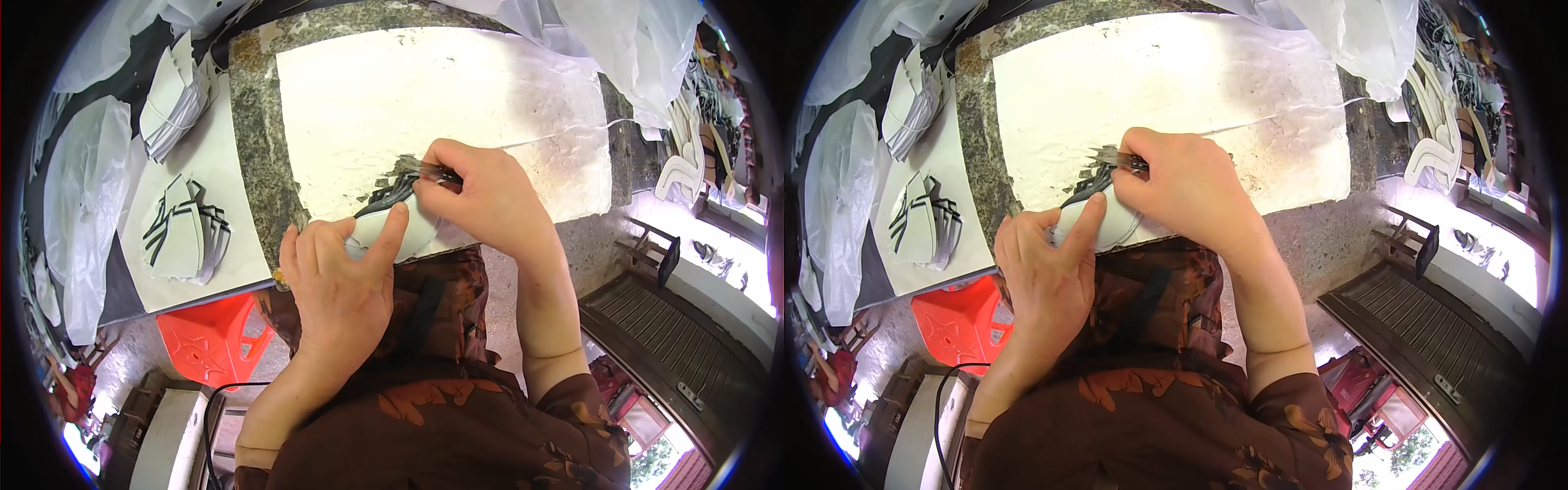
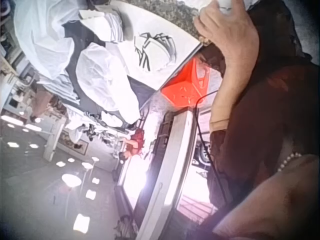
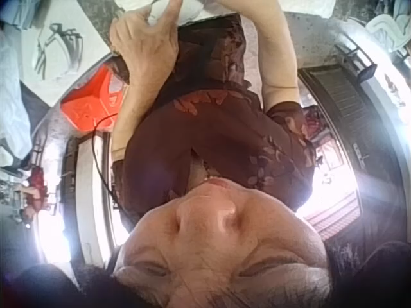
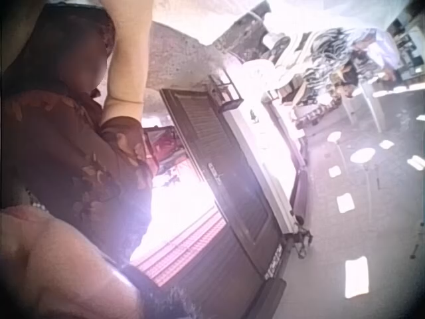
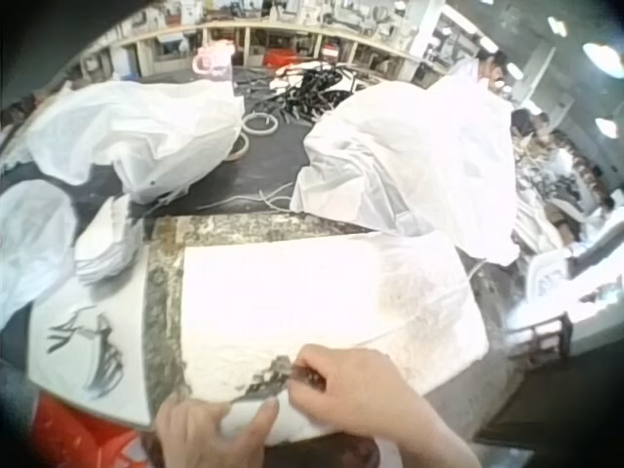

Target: Trimming excess thread and material from shoe upper components using small scissors.

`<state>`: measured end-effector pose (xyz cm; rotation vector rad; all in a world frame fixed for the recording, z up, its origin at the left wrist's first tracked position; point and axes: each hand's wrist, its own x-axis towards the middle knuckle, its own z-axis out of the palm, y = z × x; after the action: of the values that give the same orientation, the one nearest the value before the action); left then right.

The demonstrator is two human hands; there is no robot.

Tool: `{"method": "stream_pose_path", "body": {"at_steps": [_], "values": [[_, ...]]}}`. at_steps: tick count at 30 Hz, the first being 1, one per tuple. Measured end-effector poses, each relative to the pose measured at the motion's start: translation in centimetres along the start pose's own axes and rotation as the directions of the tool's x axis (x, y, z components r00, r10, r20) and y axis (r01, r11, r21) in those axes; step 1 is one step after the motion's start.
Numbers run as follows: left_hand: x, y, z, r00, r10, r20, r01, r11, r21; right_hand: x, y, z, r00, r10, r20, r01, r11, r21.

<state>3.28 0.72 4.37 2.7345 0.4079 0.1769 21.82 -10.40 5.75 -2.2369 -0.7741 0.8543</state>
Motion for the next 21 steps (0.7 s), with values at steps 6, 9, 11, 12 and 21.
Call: {"method": "stream_pose_path", "body": {"at_steps": [6,9,11,12,21], "values": [[-0.1,0.0,0.5,1.000,0.012,-0.016,-0.012,1.000,0.024,-0.3,-0.7,1.5,0.991,-0.092,-0.100,0.057,0.949,-0.310],[-0.2,-0.1,0.9,0.997,-0.038,-0.074,0.036,0.999,-0.021,-0.4,-0.2,1.6,0.979,-0.152,-0.133,0.099,0.934,-0.344],[-0.3,-0.6,0.9,0.996,-0.050,-0.078,0.046,0.998,-0.051,-0.3,0.9,0.4,1.000,-0.016,-0.002,0.016,0.998,0.055],[-0.3,-0.7,0.9,0.996,-0.045,-0.080,0.041,0.998,-0.051,-0.3,1.4,0.0,1.000,-0.017,-0.007,0.017,0.998,0.055],[0.0,-1.5,0.9,0.983,-0.036,-0.178,0.004,0.984,-0.178,-1.3,1.3,-1.1,0.977,-0.153,0.148,0.106,0.953,0.285]]}}
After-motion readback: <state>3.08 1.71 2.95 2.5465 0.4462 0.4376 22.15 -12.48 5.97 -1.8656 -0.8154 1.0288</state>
